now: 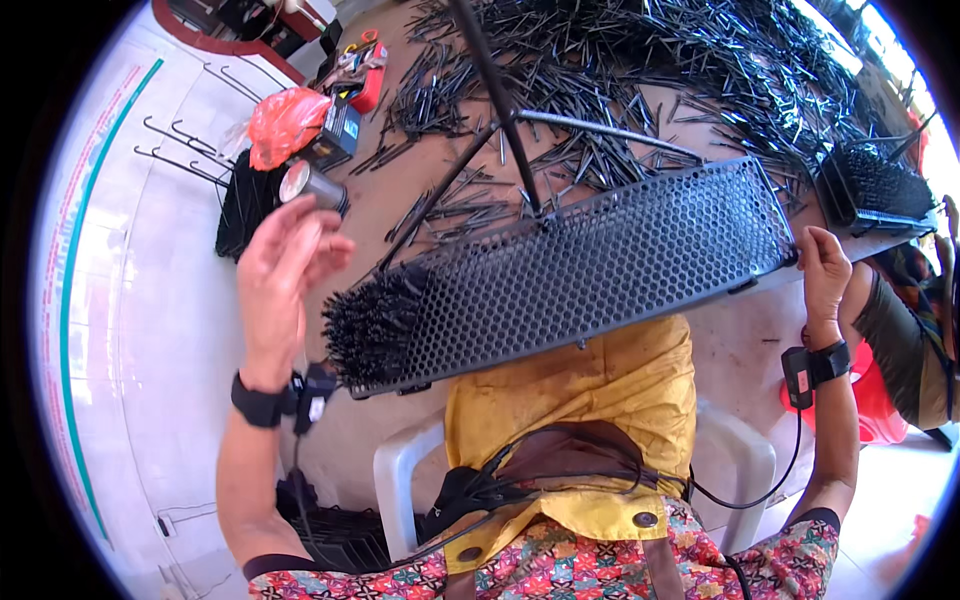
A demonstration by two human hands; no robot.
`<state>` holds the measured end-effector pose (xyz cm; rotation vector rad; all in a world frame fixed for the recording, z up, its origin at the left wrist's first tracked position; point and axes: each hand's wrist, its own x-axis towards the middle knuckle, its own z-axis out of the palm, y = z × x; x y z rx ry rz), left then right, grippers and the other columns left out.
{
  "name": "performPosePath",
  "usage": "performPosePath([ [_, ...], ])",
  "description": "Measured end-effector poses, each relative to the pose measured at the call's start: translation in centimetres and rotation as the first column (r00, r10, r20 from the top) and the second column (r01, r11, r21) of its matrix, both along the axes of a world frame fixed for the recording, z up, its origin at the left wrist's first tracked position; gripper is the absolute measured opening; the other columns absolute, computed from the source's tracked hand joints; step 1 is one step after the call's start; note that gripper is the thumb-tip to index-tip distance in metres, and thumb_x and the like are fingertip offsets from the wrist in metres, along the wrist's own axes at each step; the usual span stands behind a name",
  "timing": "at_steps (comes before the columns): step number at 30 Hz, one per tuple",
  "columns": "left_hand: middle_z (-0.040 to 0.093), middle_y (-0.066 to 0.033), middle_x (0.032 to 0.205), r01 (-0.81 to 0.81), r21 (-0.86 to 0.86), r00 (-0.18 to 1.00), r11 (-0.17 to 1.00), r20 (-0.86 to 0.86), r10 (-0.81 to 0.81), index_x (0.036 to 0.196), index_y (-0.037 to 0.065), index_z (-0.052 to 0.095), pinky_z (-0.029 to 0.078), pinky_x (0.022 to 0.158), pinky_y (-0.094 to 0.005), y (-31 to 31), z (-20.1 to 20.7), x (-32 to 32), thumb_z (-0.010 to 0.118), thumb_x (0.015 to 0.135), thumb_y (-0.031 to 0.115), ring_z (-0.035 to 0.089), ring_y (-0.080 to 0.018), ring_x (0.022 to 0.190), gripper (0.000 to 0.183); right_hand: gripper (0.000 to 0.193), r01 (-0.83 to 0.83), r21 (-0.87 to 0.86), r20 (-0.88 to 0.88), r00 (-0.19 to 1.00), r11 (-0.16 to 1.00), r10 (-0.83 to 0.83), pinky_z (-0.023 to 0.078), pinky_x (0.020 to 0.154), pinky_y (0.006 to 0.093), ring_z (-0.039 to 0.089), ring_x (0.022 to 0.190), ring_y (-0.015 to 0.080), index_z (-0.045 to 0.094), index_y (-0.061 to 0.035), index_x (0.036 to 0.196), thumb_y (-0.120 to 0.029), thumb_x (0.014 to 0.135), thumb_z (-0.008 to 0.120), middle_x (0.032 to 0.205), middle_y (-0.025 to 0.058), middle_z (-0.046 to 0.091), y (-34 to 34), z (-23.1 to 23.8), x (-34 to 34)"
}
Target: The person inserts bundles of thin black strips into the holes of a curved, black mesh component by hand.
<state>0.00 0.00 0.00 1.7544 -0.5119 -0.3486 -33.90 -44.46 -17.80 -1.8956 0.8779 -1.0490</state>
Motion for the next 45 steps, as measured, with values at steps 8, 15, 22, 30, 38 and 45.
performPosePath([
  [8, 0.06, -0.0119, 0.107, -0.003, 0.609, 0.457, 0.794, 0.707, -0.54, 0.119, 0.002, 0.052, 0.047, 0.084, -0.0299, -13.0, -2.3, 10.0, 0.066, 0.08, 0.011, 0.062, -0.0217, 0.095, 0.043, 0.006, 0.066, -0.303, -0.236, 0.961, 0.951, -0.142, 0.046, 0.055, 0.0243, 0.058, 0.058, 0.0128, 0.062, -0.0036, 0.088, -0.008, 0.086, 0.061, 0.067, 0.0078, 0.061, -7.0, -5.9, -0.7],
  [15, 0.056, -0.0156, 0.115, 0.157, 0.801, -0.182, 0.578, 0.599, -0.78, 0.121, 0.001, 0.049, 0.044, 0.094, -0.0387, -24.2, -9.0, 10.4, 0.07, 0.065, 0.008, 0.053, -0.0321, 0.11, 0.06, 0.01, -0.066, -0.543, -0.449, 0.865, 0.837, -0.223, 0.045, 0.065, 0.0391, 0.057, 0.078, 0.0302, 0.058, -0.007, 0.086, -0.013, 0.078, 0.061, 0.077, 0.0117, 0.054, -8.0, -8.8, 1.8],
  [22, 0.041, -0.0156, 0.135, 0.269, 0.909, -0.371, 0.32, 0.404, -0.836, 0.132, 0.001, 0.039, 0.03, 0.104, -0.044, -30.9, -15.2, 7.3, 0.063, 0.069, 0.009, 0.036, -0.031, 0.127, 0.067, 0.01, -0.098, -0.564, -0.535, 0.799, 0.82, -0.273, 0.044, 0.063, 0.0393, 0.056, 0.076, 0.0308, 0.057, -0.0065, 0.085, -0.013, 0.078, 0.061, 0.075, 0.0108, 0.051, -6.7, -7.0, 2.6],
  [30, 0.055, -0.0114, 0.104, 0.519, 0.816, -0.3, 0.253, 0.451, -0.84, 0.116, -0.001, 0.048, 0.035, 0.098, -0.0401, -32.8, -17.2, 5.7, 0.056, 0.072, 0.008, 0.049, -0.0273, 0.107, 0.045, 0.01, -0.083, -0.525, -0.5, 0.836, 0.847, -0.228, 0.044, 0.062, 0.0388, 0.055, 0.071, 0.0312, 0.057, -0.0049, 0.085, -0.007, 0.076, 0.063, 0.072, 0.0126, 0.049, -6.7, -6.7, 2.8],
  [38, 0.048, -0.0046, 0.071, 0.392, 0.898, -0.518, 0.201, 0.396, -0.758, 0.076, 0.006, 0.051, 0.04, 0.089, -0.0402, -32.6, -16.7, 6.0, 0.054, 0.074, 0.01, 0.055, -0.0206, 0.078, 0.005, 0.007, -0.056, -0.509, -0.463, 0.859, 0.859, -0.218, 0.043, 0.061, 0.0375, 0.054, 0.069, 0.031, 0.055, -0.0039, 0.082, -0.007, 0.079, 0.061, 0.071, 0.0131, 0.048, -6.7, -6.7, 3.0],
  [45, 0.05, -0.0065, 0.07, 0.402, 0.878, -0.464, 0.259, 0.44, -0.769, 0.071, 0.004, 0.05, 0.049, 0.063, -0.033, -32.3, -15.4, 5.9, 0.055, 0.073, 0.01, 0.056, -0.0215, 0.065, 0.008, 0.008, -0.046, -0.485, -0.432, 0.881, 0.873, -0.194, 0.043, 0.062, 0.0368, 0.054, 0.07, 0.0313, 0.054, -0.0036, 0.082, -0.006, 0.079, 0.061, 0.072, 0.0132, 0.05, -6.7, -6.7, 3.2],
])
